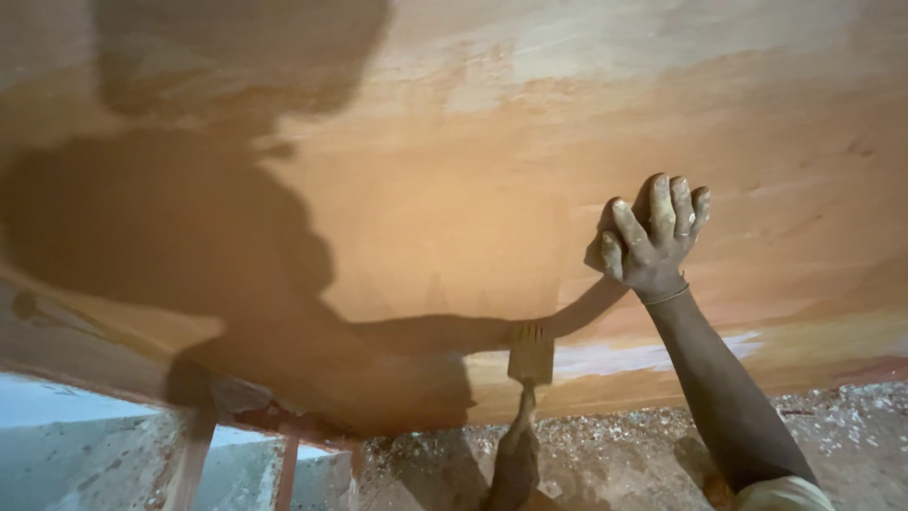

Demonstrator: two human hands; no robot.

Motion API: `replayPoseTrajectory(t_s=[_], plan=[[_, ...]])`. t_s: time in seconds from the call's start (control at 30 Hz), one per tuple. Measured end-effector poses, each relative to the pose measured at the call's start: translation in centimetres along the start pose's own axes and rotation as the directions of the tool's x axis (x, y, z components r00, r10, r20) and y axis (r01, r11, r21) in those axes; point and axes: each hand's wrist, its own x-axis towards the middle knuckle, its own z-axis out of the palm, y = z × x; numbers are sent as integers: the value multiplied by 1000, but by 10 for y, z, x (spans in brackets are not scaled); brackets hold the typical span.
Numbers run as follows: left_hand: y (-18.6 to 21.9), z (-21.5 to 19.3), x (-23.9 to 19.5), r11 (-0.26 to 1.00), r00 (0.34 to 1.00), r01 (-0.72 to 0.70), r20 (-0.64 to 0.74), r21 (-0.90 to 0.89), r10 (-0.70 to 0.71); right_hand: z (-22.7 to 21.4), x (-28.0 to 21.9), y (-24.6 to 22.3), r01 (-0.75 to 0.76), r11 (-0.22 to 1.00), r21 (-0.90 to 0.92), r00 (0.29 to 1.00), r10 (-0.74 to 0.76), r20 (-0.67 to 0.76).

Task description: The person uses a paintbrush to apply a light orange paint to a wall, working in horizontal strokes along the upper section near the ceiling. The person repeatedly dips the brush into a small container to reload paint and continues brushing the same area.

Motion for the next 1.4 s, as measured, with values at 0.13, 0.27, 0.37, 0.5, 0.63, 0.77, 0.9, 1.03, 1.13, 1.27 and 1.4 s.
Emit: replayPoseTrajectory(t_s=[0.13, 0.27, 0.37, 0.5, 0.63, 0.77, 0.9, 1.03, 1.13, 1.27, 1.4], plan=[[6, 0, -5, 990, 1000, 0, 27, 142, -4, 1, 8, -2, 59, 998, -30, 998, -60, -29], [99, -8, 5, 755, 848, -503, 71, 422, 525, -1, 5, -1, 31, 1000, -1, 999, -31, -21], [187, -11, -3, 798, 838, -535, 53, 278, 543, -1, 3, -1, -16, 1000, 17, 1000, 16, 13], [261, -22, -13, 955, 956, -286, 46, -83, 290, 1, 1, -1, -10, 1000, 10, 1000, 10, -6], [251, -31, -4, 947, 948, -315, 13, -67, 317, 3, 4, 0, 55, 998, -26, 997, -56, -56], [175, -36, 31, 904, 904, -393, -108, 169, 413, -1, 8, -3, 13, 1000, -6, 1000, -14, -8], [91, -48, 8, 941, 927, -306, -182, 141, 329, -2, 11, -4, 37, 998, -43, 999, -38, -28], [39, -50, -26, 996, 960, 89, -266, 20, -81, 0, 14, -3, 52, 998, -38, 998, -53, -40], [42, -49, -33, 915, 834, 337, -380, -222, -399, 0, 15, -5, 46, 998, -32, 996, -48, -79], [100, -54, -28, 876, 780, 438, -401, -201, -481, 1, 18, -3, 52, 998, -40, 997, -54, -49], [175, -54, -32, 988, 934, -100, -330, 120, 135, 1, 15, -4, 53, 998, -14, 997, -54, -63]])
